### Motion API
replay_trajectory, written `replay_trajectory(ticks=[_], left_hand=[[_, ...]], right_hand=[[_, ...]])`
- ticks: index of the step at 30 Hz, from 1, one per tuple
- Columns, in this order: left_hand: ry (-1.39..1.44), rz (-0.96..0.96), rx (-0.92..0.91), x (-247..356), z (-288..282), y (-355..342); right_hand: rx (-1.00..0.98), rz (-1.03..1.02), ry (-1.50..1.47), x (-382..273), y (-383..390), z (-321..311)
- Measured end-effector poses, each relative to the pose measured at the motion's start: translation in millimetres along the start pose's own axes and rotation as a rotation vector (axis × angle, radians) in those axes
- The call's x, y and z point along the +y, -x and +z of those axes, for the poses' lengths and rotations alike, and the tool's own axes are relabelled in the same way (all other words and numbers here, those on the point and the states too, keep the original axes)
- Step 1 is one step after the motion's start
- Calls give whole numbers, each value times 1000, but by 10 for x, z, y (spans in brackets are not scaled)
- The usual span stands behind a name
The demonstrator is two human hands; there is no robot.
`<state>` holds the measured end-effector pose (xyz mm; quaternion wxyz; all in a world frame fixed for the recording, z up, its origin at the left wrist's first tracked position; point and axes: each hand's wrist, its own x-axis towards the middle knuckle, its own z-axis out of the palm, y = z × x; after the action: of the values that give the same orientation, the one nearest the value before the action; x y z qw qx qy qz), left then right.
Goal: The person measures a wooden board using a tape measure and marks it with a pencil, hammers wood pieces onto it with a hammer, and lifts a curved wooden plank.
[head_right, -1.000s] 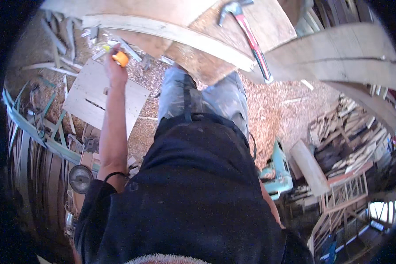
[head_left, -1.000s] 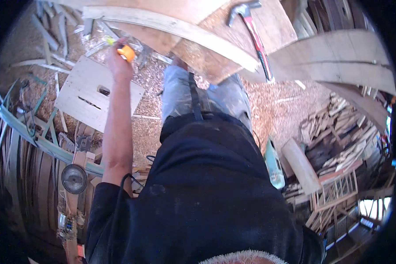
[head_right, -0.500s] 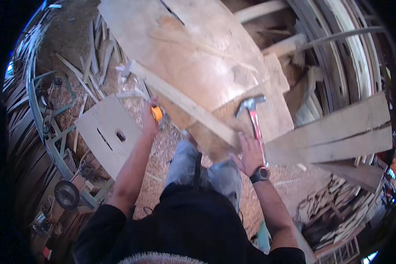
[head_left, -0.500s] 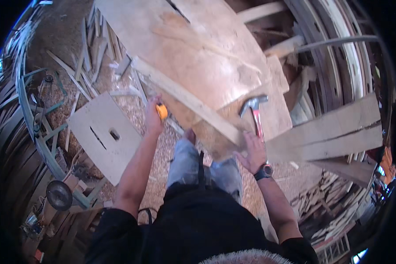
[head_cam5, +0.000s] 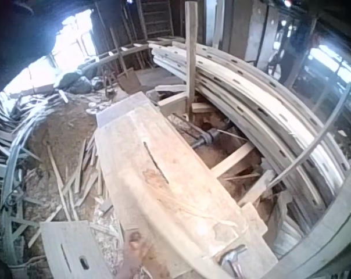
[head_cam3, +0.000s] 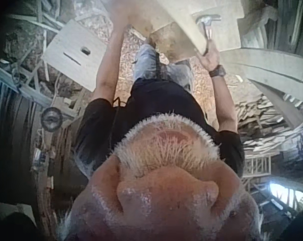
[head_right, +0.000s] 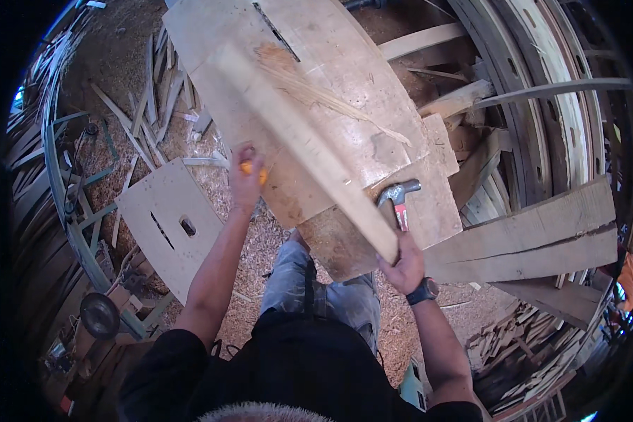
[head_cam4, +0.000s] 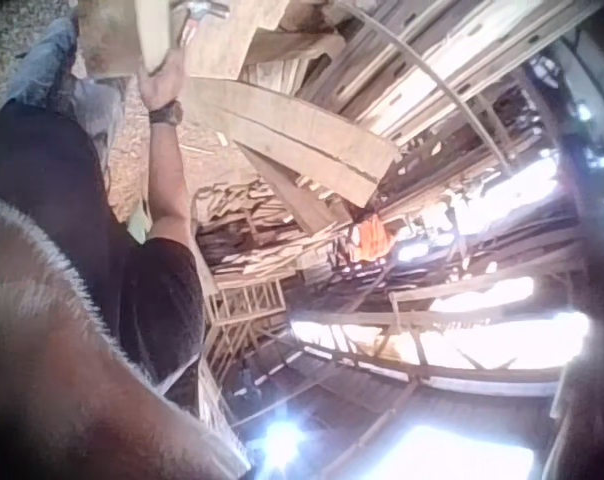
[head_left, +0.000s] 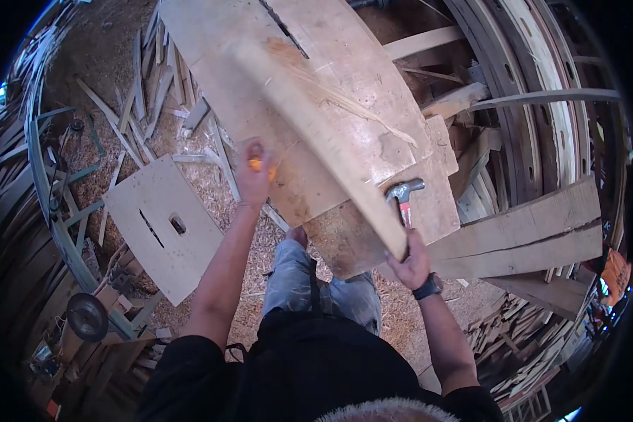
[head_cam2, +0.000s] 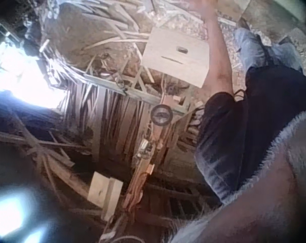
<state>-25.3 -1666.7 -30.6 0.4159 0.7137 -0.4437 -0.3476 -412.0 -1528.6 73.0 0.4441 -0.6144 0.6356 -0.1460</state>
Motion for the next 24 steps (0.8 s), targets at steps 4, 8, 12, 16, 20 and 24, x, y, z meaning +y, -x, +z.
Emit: replay_trajectory(ticks=[4, 8, 12, 16, 20, 24], left_hand=[[-476, 269, -270, 359, 190, -82], [-635, 523, -313, 601, 531, -206], [-459, 738, -266, 917, 1147, -442], [-582, 789, -200, 1085, 1904, -748], [-672, 882, -299, 1082, 2241, -692], [-359, 1105, -919, 965, 2095, -572]], right_hand=[[268, -14, 78, -190, -585, -466], [406, -84, 146, -54, -1482, -853], [424, 24, 64, -251, -2188, -1064], [506, -12, -37, -409, -2547, -985], [539, 6, -91, -394, -2583, -1030], [539, -4, -7, -377, -2626, -974]])
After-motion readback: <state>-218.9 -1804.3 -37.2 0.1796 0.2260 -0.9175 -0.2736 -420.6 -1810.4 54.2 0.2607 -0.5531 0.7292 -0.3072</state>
